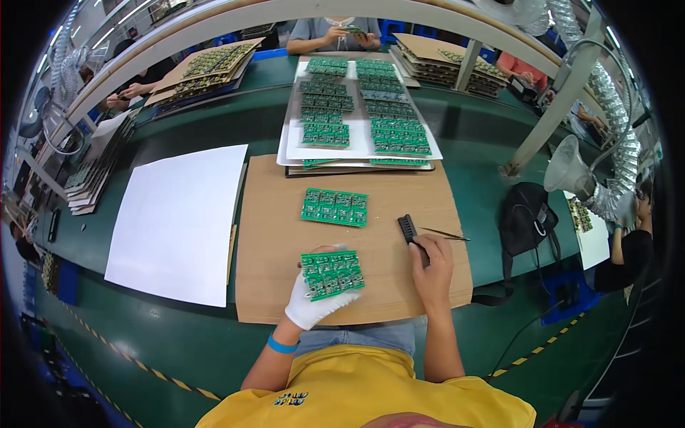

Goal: Cleaning and inspecting circuit boards using a brush and tweezers at a manual assembly station.

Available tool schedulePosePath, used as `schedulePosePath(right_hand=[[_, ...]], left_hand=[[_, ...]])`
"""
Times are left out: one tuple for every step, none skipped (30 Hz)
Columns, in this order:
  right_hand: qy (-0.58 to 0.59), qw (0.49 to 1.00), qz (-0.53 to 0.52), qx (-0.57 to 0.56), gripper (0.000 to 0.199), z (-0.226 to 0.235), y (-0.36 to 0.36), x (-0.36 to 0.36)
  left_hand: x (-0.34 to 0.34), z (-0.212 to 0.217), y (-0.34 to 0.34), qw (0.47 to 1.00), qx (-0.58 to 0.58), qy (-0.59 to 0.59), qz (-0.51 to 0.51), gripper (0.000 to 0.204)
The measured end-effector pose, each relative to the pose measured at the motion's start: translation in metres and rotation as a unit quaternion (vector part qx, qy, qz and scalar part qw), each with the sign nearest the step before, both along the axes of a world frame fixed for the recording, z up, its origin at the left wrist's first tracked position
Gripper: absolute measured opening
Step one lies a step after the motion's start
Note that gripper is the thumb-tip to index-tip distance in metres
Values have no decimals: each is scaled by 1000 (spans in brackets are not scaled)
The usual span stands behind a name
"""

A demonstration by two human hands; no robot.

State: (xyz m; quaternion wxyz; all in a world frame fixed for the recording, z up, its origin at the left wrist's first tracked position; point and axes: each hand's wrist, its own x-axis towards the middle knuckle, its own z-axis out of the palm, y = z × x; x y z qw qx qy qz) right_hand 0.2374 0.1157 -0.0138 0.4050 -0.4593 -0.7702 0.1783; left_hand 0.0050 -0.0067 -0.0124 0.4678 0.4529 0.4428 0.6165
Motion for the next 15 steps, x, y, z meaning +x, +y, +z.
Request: schedulePosePath(right_hand=[[-46,998,1,33,37,-1,1,-2],[-42,999,8,29,37,0,1,-6],[-62,997,-22,48,36,2,0,-10],[-81,993,-52,66,34,6,-1,-14],[-100,988,-82,86,33,7,-2,-16],[-98,988,-77,85,33,6,-3,-16],[-107,988,-86,74,32,4,-3,-13],[-116,987,-95,62,30,1,-3,-11],[-124,986,-103,51,29,-1,-3,-9],[-123,986,-98,52,29,-2,-3,-9],[-119,986,-99,58,28,-2,-3,-9],[-115,986,-99,65,28,-3,-4,-9],[-110,986,-100,71,28,-4,-6,-8],[-109,987,-97,71,28,-3,-6,-8],[-106,987,-96,69,28,-3,-6,-9]], left_hand=[[0,0,0,1000,3,19,1,89],[1,0,0,1000,-1,22,7,89],[0,1,1,1000,-15,18,4,89],[0,2,2,1000,-28,13,1,90],[0,3,2,999,-40,9,-2,90],[1,4,2,999,-40,10,3,90],[2,5,1,999,-43,-7,8,89],[3,7,0,999,-44,-24,14,87],[4,8,-1,998,-46,-42,19,85],[5,9,0,998,-45,-41,24,85],[5,9,0,998,-38,-36,30,86],[5,9,1,998,-30,-31,36,86],[5,8,1,999,-23,-26,41,86],[4,7,1,998,-23,-25,44,86],[3,5,0,999,-29,-22,35,88]])
